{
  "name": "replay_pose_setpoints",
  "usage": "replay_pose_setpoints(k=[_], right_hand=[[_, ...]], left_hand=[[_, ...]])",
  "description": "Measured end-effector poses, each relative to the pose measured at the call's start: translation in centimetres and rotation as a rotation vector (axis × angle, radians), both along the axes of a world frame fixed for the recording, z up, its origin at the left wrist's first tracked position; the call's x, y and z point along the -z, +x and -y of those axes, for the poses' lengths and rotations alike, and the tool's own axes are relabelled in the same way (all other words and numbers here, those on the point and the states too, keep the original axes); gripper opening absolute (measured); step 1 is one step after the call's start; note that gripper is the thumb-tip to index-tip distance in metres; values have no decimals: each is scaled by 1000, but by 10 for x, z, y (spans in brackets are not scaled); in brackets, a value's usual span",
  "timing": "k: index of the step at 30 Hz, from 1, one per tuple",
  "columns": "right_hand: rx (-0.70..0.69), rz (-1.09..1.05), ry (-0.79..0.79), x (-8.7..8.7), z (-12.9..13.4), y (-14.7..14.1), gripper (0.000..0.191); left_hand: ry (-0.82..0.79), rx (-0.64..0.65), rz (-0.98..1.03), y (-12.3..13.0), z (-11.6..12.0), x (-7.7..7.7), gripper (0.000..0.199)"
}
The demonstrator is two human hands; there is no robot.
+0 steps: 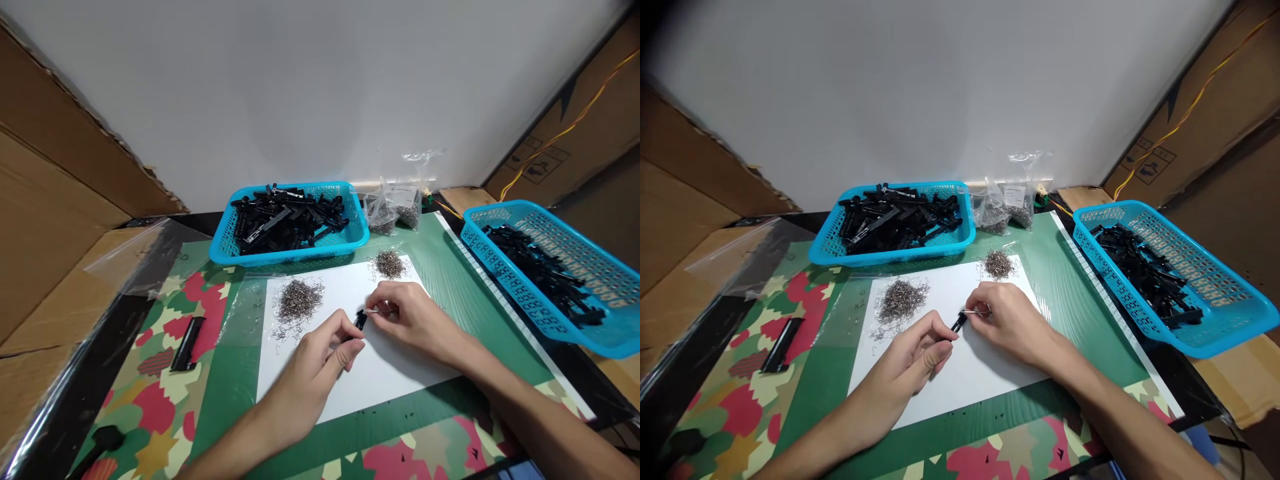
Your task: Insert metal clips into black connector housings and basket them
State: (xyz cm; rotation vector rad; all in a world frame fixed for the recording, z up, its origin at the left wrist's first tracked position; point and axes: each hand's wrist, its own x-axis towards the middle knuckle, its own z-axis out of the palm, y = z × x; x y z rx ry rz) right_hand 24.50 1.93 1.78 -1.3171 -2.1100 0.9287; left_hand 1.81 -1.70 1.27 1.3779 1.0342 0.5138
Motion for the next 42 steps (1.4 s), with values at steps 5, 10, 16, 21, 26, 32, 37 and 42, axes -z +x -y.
replay_pose_setpoints(k=[5, 10, 16, 21, 26, 32, 37, 42], right_hand=[[21, -13, 19, 2, 0, -3, 15], [48, -16, 18, 5, 0, -5, 14], [40, -14, 39, 7, 0, -6, 16], [30, -37, 73, 9, 0, -5, 17], [38, -10, 122, 11, 2, -6, 19], [64, -32, 63, 13, 4, -8, 18], [83, -62, -37, 7, 1, -7, 17], [31, -65, -121, 1, -3, 2, 18]], left_hand=[[46, 48, -65, -1, 0, -3, 38], [44, 44, -66, -1, 0, -1, 37], [27, 75, -75, -2, -2, -2, 32], [-19, 85, -44, -1, -6, -8, 25], [-56, 87, -10, -1, -6, -7, 24], [-65, 80, 21, -2, -6, -2, 25], [-42, 87, 14, -1, -6, -5, 27], [-93, 82, 18, -1, -7, -6, 30]])
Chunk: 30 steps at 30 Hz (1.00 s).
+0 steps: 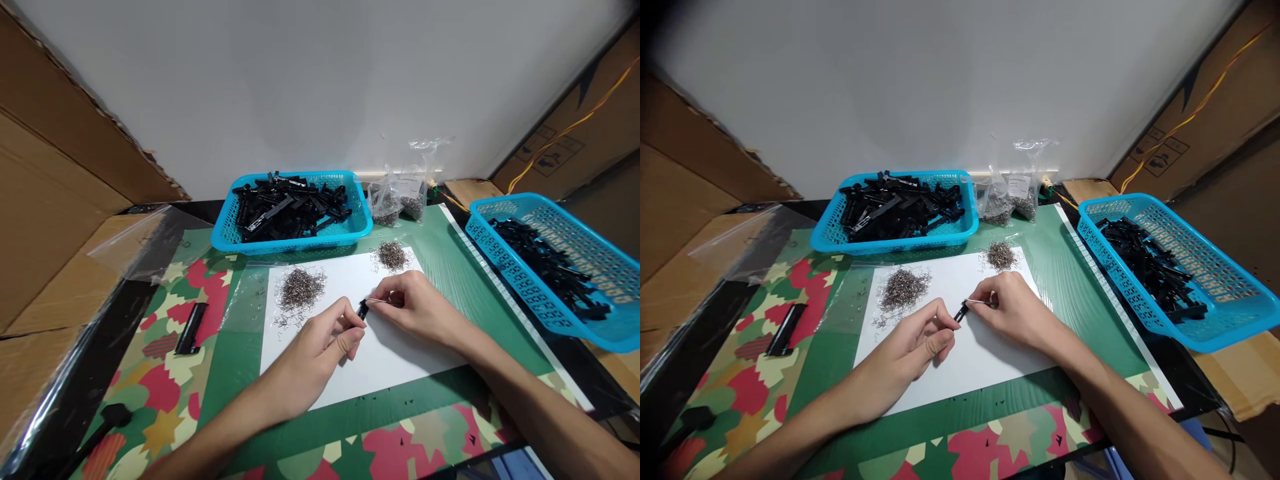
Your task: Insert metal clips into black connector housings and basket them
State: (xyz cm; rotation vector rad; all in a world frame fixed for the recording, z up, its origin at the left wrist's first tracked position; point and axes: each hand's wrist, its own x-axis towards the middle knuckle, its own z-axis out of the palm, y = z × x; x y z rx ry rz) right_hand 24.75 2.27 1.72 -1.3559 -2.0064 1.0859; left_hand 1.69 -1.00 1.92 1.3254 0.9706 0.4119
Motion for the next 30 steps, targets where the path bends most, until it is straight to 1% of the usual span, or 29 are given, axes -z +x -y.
replay_pose_setpoints(k=[2, 5, 8, 10, 13, 15, 18, 21, 26, 28, 30], right_hand=[[-24, 12, -29, -3, -2, 4, 21], [-38, 31, -17, -7, -4, 9, 24], [7, 22, 40, -10, -5, 12, 25], [37, -21, 86, -11, -5, 12, 27], [-3, -108, 142, -11, -5, 13, 25], [-22, -125, 182, -11, -5, 14, 23], [42, -114, 228, -7, -4, 15, 21], [153, -176, 154, -1, -2, 12, 22], [261, -432, -25, 10, -2, -2, 31], [292, -509, -57, 12, -1, -8, 34], [301, -516, -44, 13, -1, -12, 35]], left_hand=[[-10, -4, -9, 0, 0, 0, 30], [-12, -6, -12, 1, -1, -1, 30], [-11, 1, -6, 1, -2, -3, 28], [-21, 14, 3, 0, -2, -3, 29], [-30, 27, 3, -2, -4, -3, 31], [-32, 39, -17, -3, -5, -3, 31], [-23, 61, -53, -4, -6, -4, 33], [3, 71, -75, -3, -7, -7, 34], [10, 70, -84, -2, -6, -10, 30], [13, 54, -85, -1, -6, -10, 28], [20, 39, -87, 0, -5, -10, 26]])
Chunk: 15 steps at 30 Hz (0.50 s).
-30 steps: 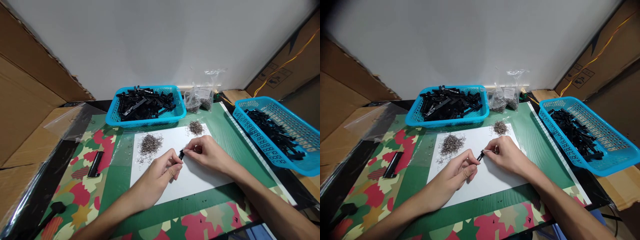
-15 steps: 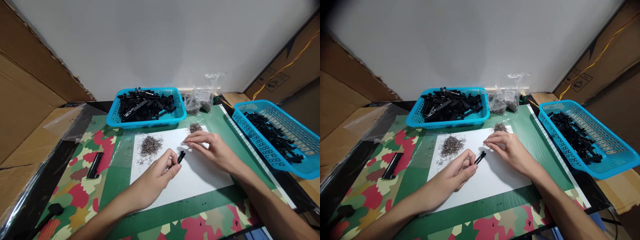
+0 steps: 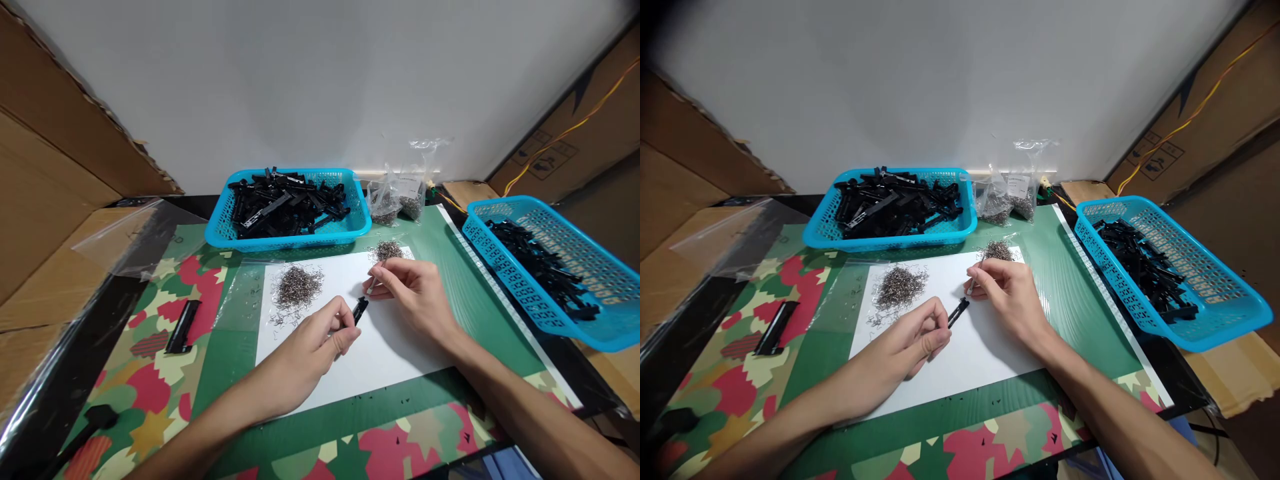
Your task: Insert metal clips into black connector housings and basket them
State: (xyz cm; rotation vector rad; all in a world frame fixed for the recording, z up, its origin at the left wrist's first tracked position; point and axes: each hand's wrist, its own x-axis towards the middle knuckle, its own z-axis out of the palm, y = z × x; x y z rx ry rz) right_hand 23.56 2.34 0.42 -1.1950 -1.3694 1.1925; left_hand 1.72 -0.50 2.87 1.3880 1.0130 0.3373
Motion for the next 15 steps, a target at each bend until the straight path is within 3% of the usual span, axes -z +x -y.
replay_pose_setpoints(k=[15], right_hand=[[-21, 360, 244, 1, 10, -1, 35]], left_hand=[[91, 4, -131, 2, 3, 1, 18]])
